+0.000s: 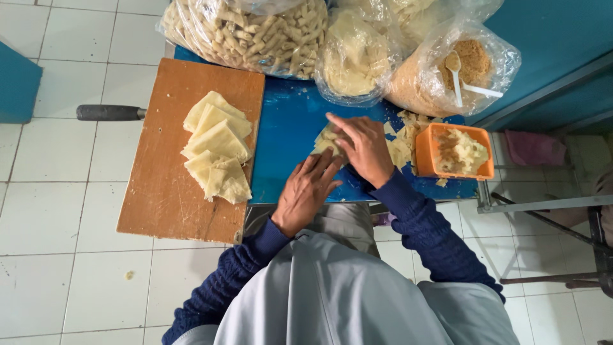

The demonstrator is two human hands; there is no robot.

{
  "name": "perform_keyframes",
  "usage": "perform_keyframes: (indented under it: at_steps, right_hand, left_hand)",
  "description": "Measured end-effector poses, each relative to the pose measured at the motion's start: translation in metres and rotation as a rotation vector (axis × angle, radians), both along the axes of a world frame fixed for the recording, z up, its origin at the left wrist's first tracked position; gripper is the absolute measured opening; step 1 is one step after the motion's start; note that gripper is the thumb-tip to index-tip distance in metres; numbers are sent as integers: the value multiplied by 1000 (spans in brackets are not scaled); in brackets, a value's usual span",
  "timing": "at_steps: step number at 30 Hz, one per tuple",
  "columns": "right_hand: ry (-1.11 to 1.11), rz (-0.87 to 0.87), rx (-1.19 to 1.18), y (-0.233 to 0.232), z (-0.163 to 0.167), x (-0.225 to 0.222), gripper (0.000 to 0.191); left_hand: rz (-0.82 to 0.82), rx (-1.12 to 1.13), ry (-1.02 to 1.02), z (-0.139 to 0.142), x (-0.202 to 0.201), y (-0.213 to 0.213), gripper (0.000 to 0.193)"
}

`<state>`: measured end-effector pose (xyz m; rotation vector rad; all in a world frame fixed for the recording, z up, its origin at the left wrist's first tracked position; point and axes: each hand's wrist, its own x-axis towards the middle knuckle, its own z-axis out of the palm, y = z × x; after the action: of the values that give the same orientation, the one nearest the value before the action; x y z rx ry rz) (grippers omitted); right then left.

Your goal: The person sits at a table and assembles filled pastry snacks. They take flat dough sheets, spoon a light paste from an orange container onto a sheet, fold the sheet over the filling, and place the folded piece on a wooden board with a growing stack of finished pieces.

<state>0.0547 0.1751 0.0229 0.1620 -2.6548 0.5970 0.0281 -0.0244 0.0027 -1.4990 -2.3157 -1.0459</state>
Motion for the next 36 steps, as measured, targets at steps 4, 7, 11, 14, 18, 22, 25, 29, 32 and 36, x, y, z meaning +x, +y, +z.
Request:
perform_keyframes:
  at_steps: [4,7,11,14,18,22,25,29,32,36]
  right_hand:
    - [-114,-88,21,2,10,-11,53]
    - [-198,-157,-281,24,47,-41,49]
    - [207,334,-857,49,119,-81,29]
    - [332,267,-622,55,161,-70,28]
    - [406,51,-448,60,180,-11,31]
    - [312,-350,119,80,163,49,10]
    - [145,-565,384,90,125,68,10]
    - [157,-695,526,108,85,65,13]
    - [153,-760,545,121,69,51,15]
    - [15,-798,463,131,65,36,18]
  left_hand:
    - [21,-53,9,0,2,3,44]
    - [24,-74,15,-1,1,3,42]
    - [23,-96,-6,-3,1,3,41]
    - [34,-90,20,-5,0,4,42]
    - [26,-79,26,-7,0,3,42]
    - [15,-72,13,-5,-1,0,42]
    - [16,-70,11,-1,-2,-1,43]
    - [29,-113,43,3,0,-3,44]
    - [35,-135,33,6,-1,-4,42]
    - [40,-162,28,6,-2,-4,41]
